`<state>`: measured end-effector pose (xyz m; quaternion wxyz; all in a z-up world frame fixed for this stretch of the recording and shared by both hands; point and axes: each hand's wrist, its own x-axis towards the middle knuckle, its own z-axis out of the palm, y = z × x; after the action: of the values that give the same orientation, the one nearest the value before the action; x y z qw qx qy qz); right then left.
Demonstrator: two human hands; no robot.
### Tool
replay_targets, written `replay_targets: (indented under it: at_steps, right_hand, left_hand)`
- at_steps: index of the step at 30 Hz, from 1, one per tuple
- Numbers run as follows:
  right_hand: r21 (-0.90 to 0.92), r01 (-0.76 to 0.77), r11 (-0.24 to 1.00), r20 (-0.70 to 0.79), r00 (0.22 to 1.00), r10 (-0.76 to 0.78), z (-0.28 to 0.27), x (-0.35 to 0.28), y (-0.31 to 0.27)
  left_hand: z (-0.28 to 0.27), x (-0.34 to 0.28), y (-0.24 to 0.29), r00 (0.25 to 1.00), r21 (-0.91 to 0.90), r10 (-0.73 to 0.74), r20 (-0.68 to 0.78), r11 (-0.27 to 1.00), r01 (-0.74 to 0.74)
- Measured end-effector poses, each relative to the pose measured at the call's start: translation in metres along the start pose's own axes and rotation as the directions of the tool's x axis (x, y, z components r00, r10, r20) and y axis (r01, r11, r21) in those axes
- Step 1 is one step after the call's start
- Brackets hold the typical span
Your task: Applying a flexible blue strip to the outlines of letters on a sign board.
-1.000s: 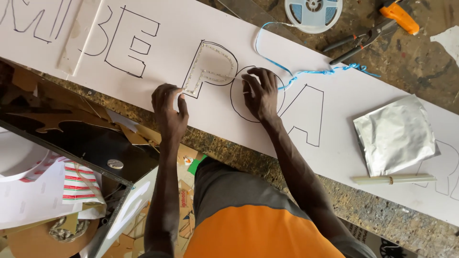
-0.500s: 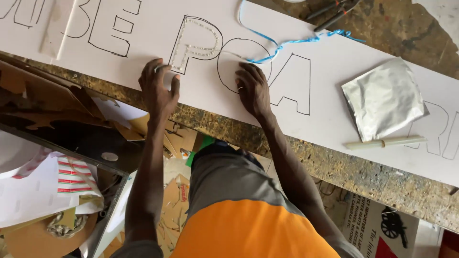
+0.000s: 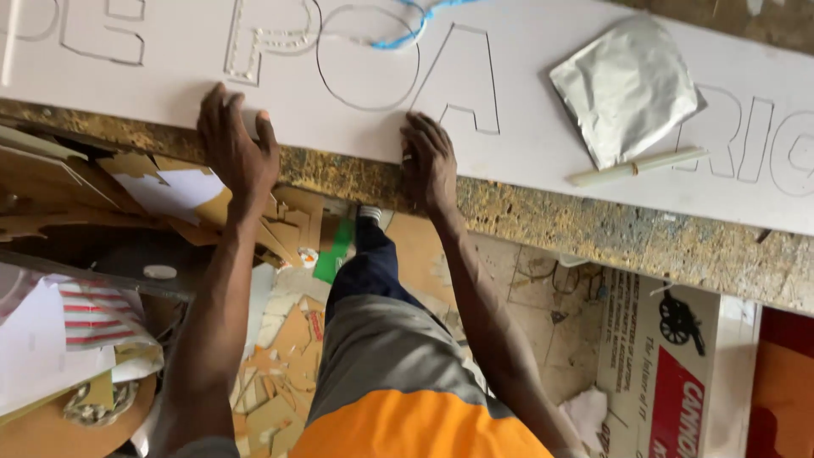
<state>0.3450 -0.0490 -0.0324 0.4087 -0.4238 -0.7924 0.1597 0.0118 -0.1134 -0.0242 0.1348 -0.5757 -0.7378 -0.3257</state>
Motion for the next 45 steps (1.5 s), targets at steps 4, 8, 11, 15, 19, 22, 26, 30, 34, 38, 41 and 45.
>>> replay_targets:
  at_steps: [4,8,11,15,19,22,26,30,34,38,41,45]
  right_hand:
    - [-0.064,-0.012,0.998,0.094,0.995,0.018,0.011,-0.004,0.017]
    - [-0.040,-0.024,0.999,0.089,0.996,0.027,0.011,-0.004,0.018]
    - [-0.037,-0.035,0.999,0.073,0.997,0.037,0.013,0.000,0.018]
    - [-0.004,-0.056,0.998,0.051,0.997,0.056,0.006,0.007,0.006]
    - [-0.005,-0.054,0.999,0.071,0.996,0.054,0.003,0.009,0.000]
    - [-0.036,-0.045,0.998,0.063,0.997,0.047,-0.001,0.005,-0.006]
    - [0.003,-0.047,0.999,0.039,0.998,0.047,0.002,0.014,-0.004]
    - [0.009,-0.068,0.998,0.041,0.997,0.067,0.005,0.010,-0.001]
    - [0.093,-0.149,0.984,-0.008,0.989,0.150,0.023,0.009,-0.005]
    - [-0.250,-0.307,0.918,-0.127,0.951,0.284,0.057,0.015,-0.053]
    - [-0.363,-0.321,0.875,-0.168,0.946,0.277,0.063,0.019,-0.059]
    - [-0.405,-0.373,0.834,-0.158,0.928,0.338,0.061,0.018,-0.067]
  left_hand:
    - [0.002,-0.006,0.001,1.000,-0.107,-0.026,-0.008,0.994,0.025]
    - [0.004,-0.010,-0.003,0.999,-0.117,-0.039,-0.026,0.992,0.036]
    - [0.014,-0.012,-0.011,0.998,-0.136,-0.050,-0.043,0.990,0.043]
    - [0.010,-0.004,-0.006,0.996,-0.141,-0.068,-0.061,0.988,0.058]
    - [0.013,-0.001,-0.006,0.992,-0.106,-0.120,-0.039,0.988,0.116]
    - [0.006,-0.005,-0.003,0.990,-0.118,-0.142,0.008,0.983,0.142]
    - [0.013,0.002,-0.012,0.997,-0.107,-0.062,-0.048,0.993,0.057]
    - [0.026,-0.006,-0.022,0.997,-0.072,0.009,-0.081,0.997,-0.015]
    - [0.001,0.005,-0.015,0.999,-0.129,0.018,-0.042,0.991,-0.023]
    - [0.011,-0.007,-0.046,0.990,-0.357,0.142,0.021,0.926,-0.125]
    - [-0.002,0.027,-0.111,0.993,-0.544,0.117,-0.002,0.833,-0.099]
    - [-0.017,0.068,-0.245,0.985,-0.297,-0.052,-0.167,0.955,-0.001]
